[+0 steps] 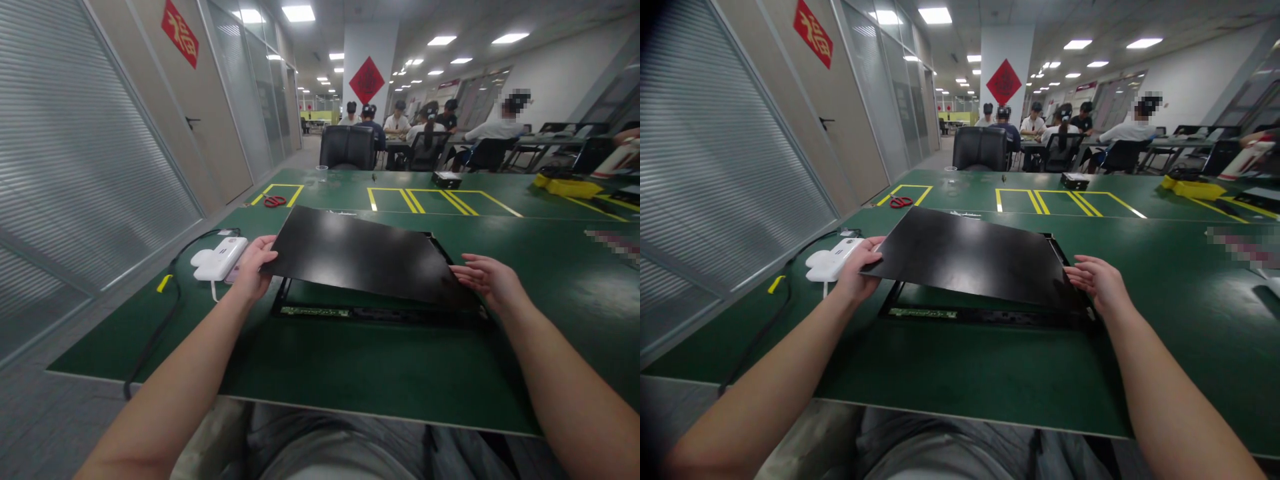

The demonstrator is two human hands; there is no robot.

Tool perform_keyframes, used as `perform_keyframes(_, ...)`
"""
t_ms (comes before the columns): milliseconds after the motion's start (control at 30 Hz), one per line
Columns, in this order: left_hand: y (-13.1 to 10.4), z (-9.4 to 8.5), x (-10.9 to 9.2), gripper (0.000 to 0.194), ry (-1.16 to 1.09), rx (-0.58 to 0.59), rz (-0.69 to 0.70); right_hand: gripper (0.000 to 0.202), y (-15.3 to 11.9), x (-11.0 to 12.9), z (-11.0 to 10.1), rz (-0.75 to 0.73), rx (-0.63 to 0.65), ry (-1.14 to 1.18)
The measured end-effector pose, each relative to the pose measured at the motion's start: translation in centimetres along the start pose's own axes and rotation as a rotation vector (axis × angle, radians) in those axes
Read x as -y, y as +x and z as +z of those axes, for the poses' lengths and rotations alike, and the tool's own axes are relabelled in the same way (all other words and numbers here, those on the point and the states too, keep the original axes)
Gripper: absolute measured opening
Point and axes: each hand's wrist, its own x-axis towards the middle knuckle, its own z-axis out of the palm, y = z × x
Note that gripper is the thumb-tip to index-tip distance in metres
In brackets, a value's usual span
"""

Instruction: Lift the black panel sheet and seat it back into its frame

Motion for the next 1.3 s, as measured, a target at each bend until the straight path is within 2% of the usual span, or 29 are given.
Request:
perform_keyframes(200,0.0,0.0,-0.3,0.050,-0.023,-0.002,0.019,0.026,-0.8,0.3,0.8,0.017,0.010,-0.019)
perform_keyframes(400,-0.3,0.1,-0.5,0.051,-0.004,0.042,0.017,0.035,-0.8,0.7,0.5,0.032,0.005,-0.039)
perform_keyframes(500,-0.1,-0.2,-0.9,0.047,-0.038,0.005,0.044,0.034,-1.1,0.8,0.6,0.016,0.058,-0.004)
perform_keyframes(700,0.5,-1.0,-1.3,0.041,-0.120,-0.039,0.076,0.036,-1.7,0.8,1.4,0.073,0.150,-0.016)
perform_keyframes(933,0.1,-0.2,0.1,0.049,-0.017,0.029,0.003,0.031,-0.2,0.6,0.0,0.070,0.037,-0.027)
perform_keyframes(1100,-0.3,0.3,0.6,0.052,0.060,0.109,-0.091,0.028,-0.4,1.1,-0.3,0.037,-0.054,-0.047)
perform_keyframes(1300,0.0,0.1,1.2,0.048,0.078,0.123,-0.117,0.026,-0.9,1.3,0.2,0.002,-0.053,-0.074)
